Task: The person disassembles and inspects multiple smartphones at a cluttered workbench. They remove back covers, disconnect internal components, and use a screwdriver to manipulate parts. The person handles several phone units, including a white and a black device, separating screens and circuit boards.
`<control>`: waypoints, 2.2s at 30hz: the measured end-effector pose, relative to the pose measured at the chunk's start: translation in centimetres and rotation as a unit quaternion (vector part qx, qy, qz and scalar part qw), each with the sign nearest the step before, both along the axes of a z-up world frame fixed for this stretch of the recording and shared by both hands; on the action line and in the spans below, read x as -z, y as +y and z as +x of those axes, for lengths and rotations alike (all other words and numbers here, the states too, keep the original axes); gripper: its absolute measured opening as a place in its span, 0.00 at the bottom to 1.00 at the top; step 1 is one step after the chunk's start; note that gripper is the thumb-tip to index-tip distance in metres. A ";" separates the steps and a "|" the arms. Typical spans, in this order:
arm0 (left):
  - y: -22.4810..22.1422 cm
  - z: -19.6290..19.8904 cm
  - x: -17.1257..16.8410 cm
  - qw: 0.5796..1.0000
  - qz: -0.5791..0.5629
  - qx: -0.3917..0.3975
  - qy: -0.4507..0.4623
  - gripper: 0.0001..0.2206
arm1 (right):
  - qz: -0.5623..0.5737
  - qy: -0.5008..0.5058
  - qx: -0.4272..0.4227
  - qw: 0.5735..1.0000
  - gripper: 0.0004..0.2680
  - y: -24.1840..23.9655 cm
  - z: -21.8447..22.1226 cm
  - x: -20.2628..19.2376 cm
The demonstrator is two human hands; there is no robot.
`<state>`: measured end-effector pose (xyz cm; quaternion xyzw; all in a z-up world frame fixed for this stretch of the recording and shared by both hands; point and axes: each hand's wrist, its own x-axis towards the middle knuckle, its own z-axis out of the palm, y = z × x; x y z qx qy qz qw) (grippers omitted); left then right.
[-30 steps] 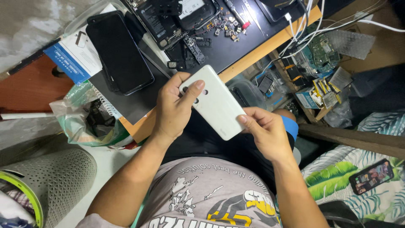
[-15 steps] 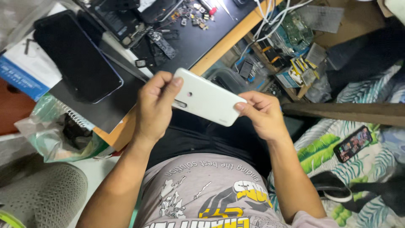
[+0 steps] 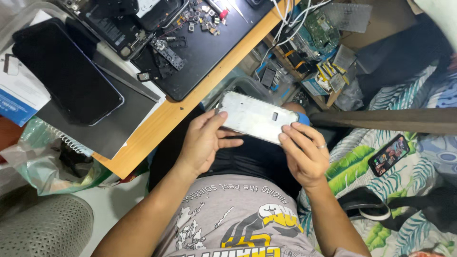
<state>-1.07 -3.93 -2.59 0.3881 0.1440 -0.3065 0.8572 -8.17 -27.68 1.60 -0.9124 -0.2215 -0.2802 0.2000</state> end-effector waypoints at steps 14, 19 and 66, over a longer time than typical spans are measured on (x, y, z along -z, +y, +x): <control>0.3 -0.8 1.6 0.983 0.104 0.081 -0.128 0.21 | 0.611 0.406 0.089 0.674 0.06 -5.0 0.4 9.4; 2.7 -1.3 0.8 0.930 0.217 0.134 -0.265 0.28 | 0.624 0.346 0.180 0.677 0.05 -15.1 4.0 17.5; 5.8 -4.0 0.5 0.907 0.353 0.164 -0.162 0.20 | 0.603 0.057 0.421 0.675 0.12 -33.2 30.4 7.2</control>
